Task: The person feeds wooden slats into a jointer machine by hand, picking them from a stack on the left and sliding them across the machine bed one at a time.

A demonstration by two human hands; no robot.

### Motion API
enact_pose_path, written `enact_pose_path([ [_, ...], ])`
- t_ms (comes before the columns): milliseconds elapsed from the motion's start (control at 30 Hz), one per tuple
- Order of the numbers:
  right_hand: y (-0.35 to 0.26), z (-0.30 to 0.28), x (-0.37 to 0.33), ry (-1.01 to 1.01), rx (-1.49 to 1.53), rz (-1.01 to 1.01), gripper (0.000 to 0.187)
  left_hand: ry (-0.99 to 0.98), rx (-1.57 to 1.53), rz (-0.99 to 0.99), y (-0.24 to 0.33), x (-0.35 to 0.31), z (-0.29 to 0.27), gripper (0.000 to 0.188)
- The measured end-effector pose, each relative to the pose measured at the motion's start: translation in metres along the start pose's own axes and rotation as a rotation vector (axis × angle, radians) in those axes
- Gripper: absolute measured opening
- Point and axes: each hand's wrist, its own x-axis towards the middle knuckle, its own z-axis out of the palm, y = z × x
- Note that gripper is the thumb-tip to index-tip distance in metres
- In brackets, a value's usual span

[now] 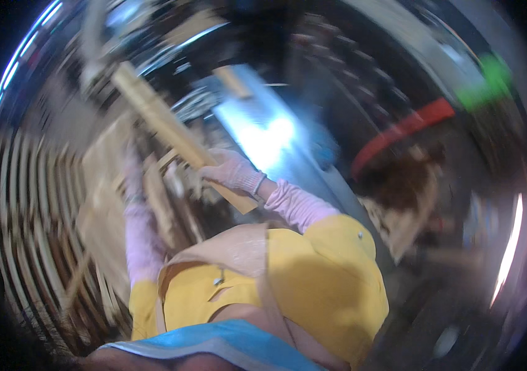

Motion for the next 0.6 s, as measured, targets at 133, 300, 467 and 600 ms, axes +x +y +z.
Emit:
enact_pose_path([
  [133, -0.043, -0.093, -0.126, 0.557, -0.469, -0.244, 0.047, 0.323, 1.41, -0.09, -0.075, 0.016, -0.127, 0.085],
  [300, -0.037, -0.165, -0.291, 1.284, -0.379, -0.228, 0.038, 0.493, 1.662, -0.594, -0.079, -0.002, -0.147, 0.095],
  [467, 0.0, -0.242, -0.397, 1.675, -0.803, 0.453, 0.055, 0.422, 1.458, -0.568, -0.053, -0.002, -0.146, 0.086],
  [600, -0.018, -0.218, -0.343, 1.554, -0.98, 0.365, 0.054, 0.463, 0.533, -0.312, -0.058, -0.006, -0.171, 0.062],
])
